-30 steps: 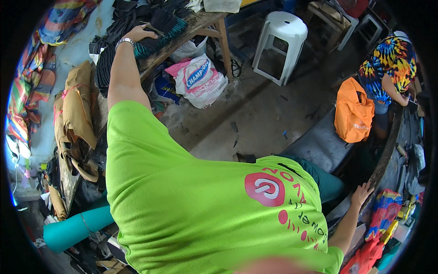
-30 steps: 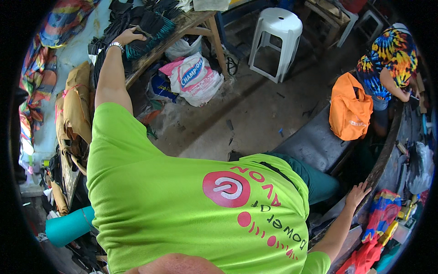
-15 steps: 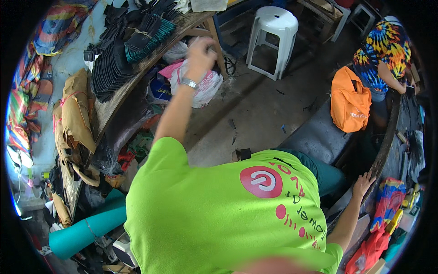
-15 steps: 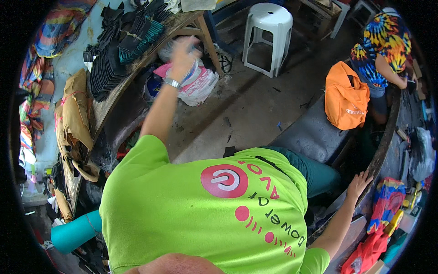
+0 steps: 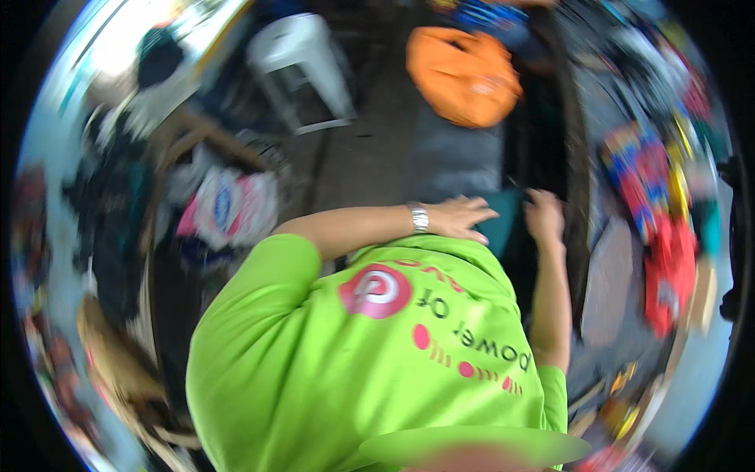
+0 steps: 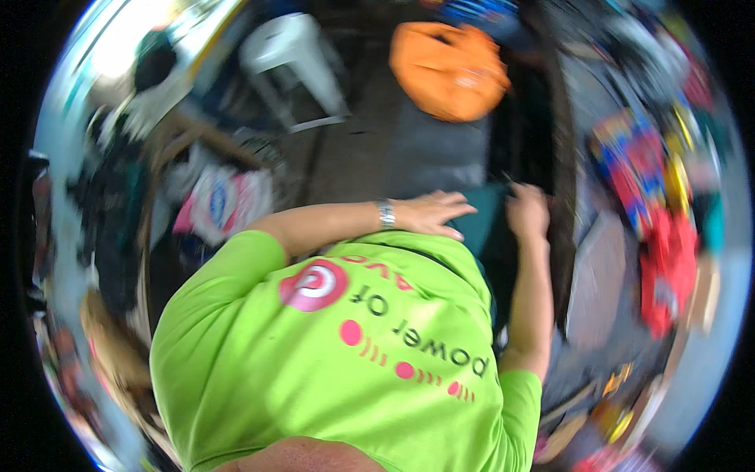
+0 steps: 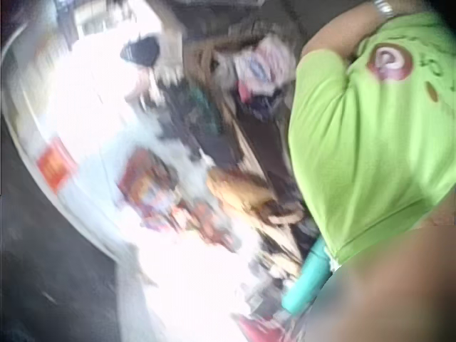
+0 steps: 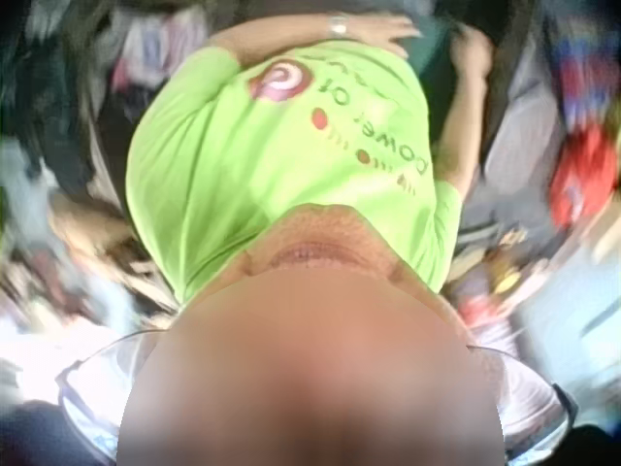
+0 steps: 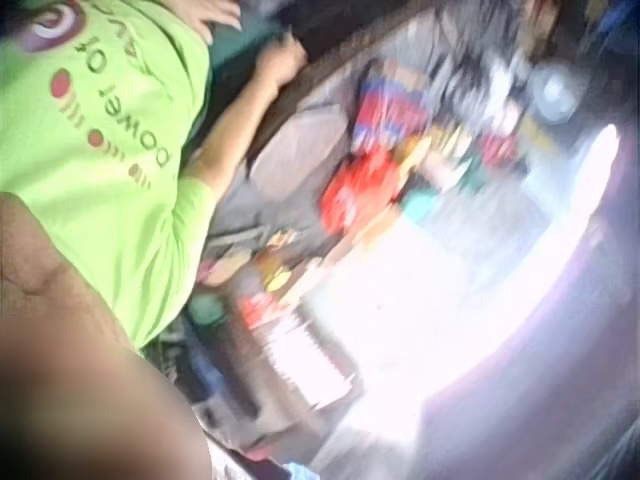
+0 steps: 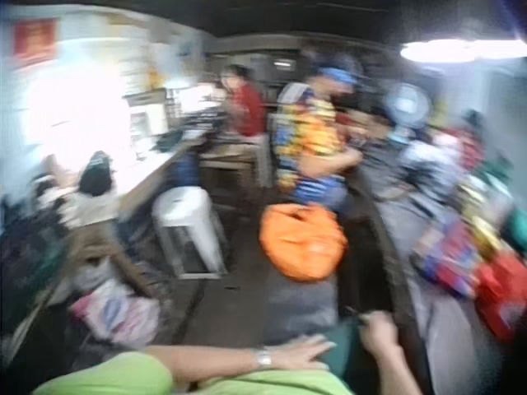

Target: The person gathers black rubber pieces on a workbench, aligns them into a neat stack, and ties the bundle with a thin strip. They then place the bundle aside and retrieve more pieces from a red cloth bag, repeating the stacking process.

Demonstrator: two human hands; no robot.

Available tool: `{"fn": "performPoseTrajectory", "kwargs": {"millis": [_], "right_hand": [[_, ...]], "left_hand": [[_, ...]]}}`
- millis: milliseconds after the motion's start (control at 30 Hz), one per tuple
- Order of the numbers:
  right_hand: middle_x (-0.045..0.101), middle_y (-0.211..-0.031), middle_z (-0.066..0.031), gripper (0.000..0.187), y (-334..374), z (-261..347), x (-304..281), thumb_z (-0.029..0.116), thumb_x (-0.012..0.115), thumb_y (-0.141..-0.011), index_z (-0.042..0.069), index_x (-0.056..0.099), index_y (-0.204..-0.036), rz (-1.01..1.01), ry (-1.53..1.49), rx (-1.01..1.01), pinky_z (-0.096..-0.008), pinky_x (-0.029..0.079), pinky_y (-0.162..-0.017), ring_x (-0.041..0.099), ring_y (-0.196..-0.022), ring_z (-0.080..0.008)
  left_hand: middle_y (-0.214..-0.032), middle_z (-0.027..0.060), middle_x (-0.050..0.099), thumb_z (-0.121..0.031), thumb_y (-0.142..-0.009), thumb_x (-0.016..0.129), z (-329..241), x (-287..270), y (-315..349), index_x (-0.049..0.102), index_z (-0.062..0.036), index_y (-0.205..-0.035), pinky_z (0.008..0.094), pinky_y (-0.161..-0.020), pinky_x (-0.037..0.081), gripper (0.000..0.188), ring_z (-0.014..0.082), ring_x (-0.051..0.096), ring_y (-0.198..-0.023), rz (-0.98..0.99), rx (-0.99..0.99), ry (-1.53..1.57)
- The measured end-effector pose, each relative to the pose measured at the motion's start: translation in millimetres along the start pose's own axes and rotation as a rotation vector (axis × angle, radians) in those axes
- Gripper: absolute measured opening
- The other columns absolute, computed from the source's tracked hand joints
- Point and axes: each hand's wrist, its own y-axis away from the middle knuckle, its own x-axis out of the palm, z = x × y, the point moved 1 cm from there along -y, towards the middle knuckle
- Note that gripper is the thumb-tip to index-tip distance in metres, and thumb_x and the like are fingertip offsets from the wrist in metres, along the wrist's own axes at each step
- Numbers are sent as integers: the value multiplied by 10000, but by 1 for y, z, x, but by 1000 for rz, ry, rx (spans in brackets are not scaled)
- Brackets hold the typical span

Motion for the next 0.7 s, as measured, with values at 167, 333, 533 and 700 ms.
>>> {"fn": "performPoseTrajectory", "kwargs": {"millis": [167,333,533,700], "right_hand": [[426,-1580,-236,624,106,7,95,422,495,-1057,33,422,-1540,-79,-893,635,-415,320,-1196,403,-1464,-338],[730,-887,-175,346,141,19,127,287,519,-979,47,762,-1037,365,-748,624,-457,527,-710,675,-726,-284],[744,-994,-232,263,137,44,84,195,640,-858,-5,773,-966,363,-447,514,-449,557,-788,728,-893,-364],[731,-958,-258,249,137,52,70,133,596,-856,2,772,-973,390,-448,508,-461,562,-781,731,-883,-379]], "left_hand": [[-1582,312,287,-600,-893,669,-9,2,-42,377,-232,-1567,645,-1080,401,821,548,422,-1337,83,41,-324],[-1641,325,194,-640,-880,666,-20,6,-79,281,-254,-1621,647,-1161,292,919,562,259,-1463,137,-17,-513],[-1613,191,379,-450,-953,594,-24,26,-93,565,-159,-1453,702,-1173,217,580,491,227,-1517,136,295,-637],[-1545,133,485,-404,-956,591,-25,31,-94,630,-144,-1383,690,-1179,218,501,407,249,-1532,125,345,-628]]}}
